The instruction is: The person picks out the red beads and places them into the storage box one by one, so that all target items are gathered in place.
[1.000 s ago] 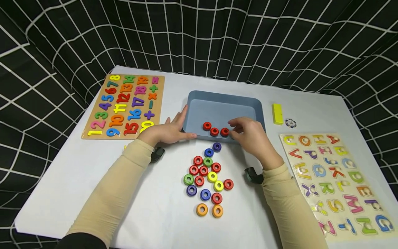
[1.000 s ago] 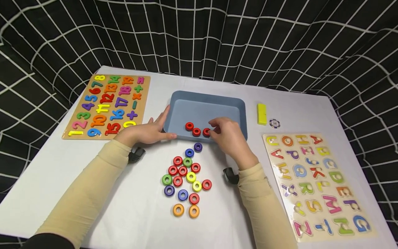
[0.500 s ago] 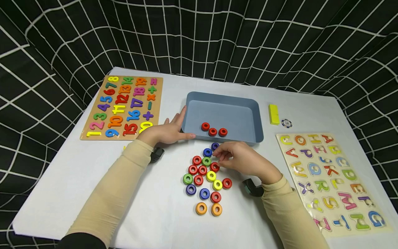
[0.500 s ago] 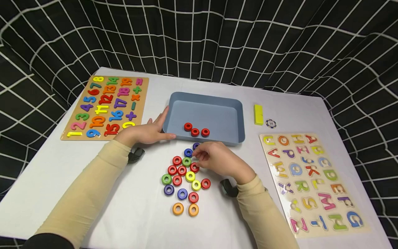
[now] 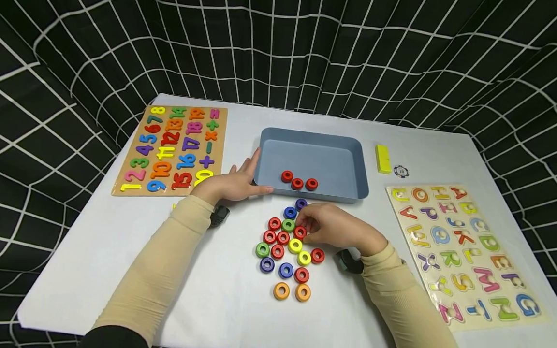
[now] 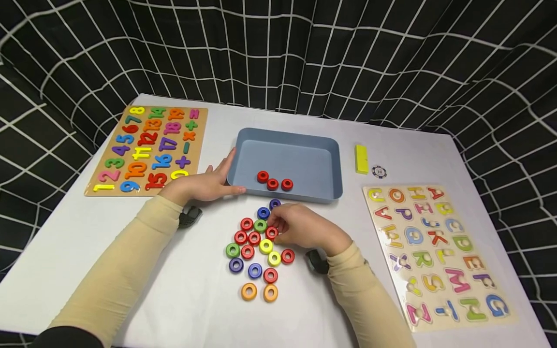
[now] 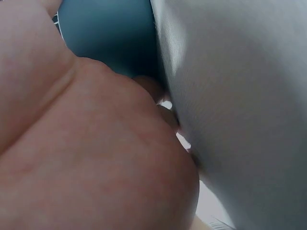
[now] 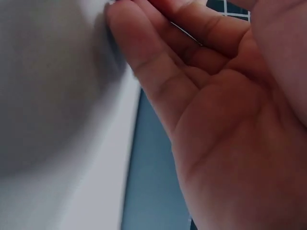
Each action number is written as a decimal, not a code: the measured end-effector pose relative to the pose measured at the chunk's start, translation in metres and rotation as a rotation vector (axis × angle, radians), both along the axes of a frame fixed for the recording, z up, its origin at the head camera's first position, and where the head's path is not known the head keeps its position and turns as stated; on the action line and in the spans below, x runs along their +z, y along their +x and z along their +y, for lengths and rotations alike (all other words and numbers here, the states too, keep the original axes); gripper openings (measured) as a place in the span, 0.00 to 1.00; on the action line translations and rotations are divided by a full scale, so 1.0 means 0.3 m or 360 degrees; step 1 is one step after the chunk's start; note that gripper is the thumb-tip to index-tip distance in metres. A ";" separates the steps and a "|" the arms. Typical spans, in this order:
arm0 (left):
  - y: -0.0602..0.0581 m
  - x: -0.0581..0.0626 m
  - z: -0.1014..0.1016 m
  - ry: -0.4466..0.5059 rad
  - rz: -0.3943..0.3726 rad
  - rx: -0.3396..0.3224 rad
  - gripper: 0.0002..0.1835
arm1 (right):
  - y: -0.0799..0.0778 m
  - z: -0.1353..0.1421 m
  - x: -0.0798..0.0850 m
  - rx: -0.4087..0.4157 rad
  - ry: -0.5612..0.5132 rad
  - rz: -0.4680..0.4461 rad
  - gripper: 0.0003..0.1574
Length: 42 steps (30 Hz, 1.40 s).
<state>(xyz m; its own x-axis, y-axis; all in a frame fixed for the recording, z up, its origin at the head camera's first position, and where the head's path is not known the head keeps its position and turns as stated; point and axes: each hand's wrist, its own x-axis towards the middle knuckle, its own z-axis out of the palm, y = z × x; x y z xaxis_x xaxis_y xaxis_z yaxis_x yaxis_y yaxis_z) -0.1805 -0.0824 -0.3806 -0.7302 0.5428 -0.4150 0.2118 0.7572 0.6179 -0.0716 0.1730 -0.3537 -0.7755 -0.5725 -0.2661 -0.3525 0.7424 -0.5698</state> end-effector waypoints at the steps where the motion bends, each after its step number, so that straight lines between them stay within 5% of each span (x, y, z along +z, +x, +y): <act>1: 0.000 0.001 0.001 0.0000 0.0000 -0.0002 0.62 | -0.001 0.003 0.004 -0.0006 -0.0003 0.0015 0.15; 5: 0.001 0.004 0.006 0.0002 -0.0004 -0.0014 0.61 | -0.008 0.038 0.028 -0.0151 -0.0107 0.0148 0.15; 10: 0.003 0.008 0.011 0.0000 -0.0015 -0.0018 0.61 | -0.035 0.092 0.040 -0.0556 -0.0302 0.0430 0.18; 14: 0.003 0.005 0.008 0.0001 -0.0022 -0.0007 0.61 | -0.062 0.109 0.017 -0.0795 -0.0302 0.0617 0.20; 21: -0.002 -0.001 0.004 0.0033 -0.0002 -0.0001 0.62 | -0.107 0.116 -0.023 -0.1010 -0.0252 0.0760 0.21; 33: -0.002 0.002 0.004 0.0037 -0.0018 0.0009 0.63 | -0.129 0.125 -0.052 -0.1077 -0.0252 0.0712 0.26; 42: 0.002 0.003 0.000 0.0030 -0.0033 0.0009 0.62 | -0.093 0.115 -0.019 -0.0908 -0.0421 0.0617 0.24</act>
<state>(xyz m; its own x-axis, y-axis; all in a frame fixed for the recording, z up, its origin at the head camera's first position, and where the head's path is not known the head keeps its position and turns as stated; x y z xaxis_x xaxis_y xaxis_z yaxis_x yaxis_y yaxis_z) -0.1798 -0.0824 -0.3798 -0.7246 0.5464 -0.4201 0.1944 0.7468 0.6361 -0.0995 0.2074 -0.3594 -0.9822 -0.0591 0.1786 -0.1651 0.7257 -0.6679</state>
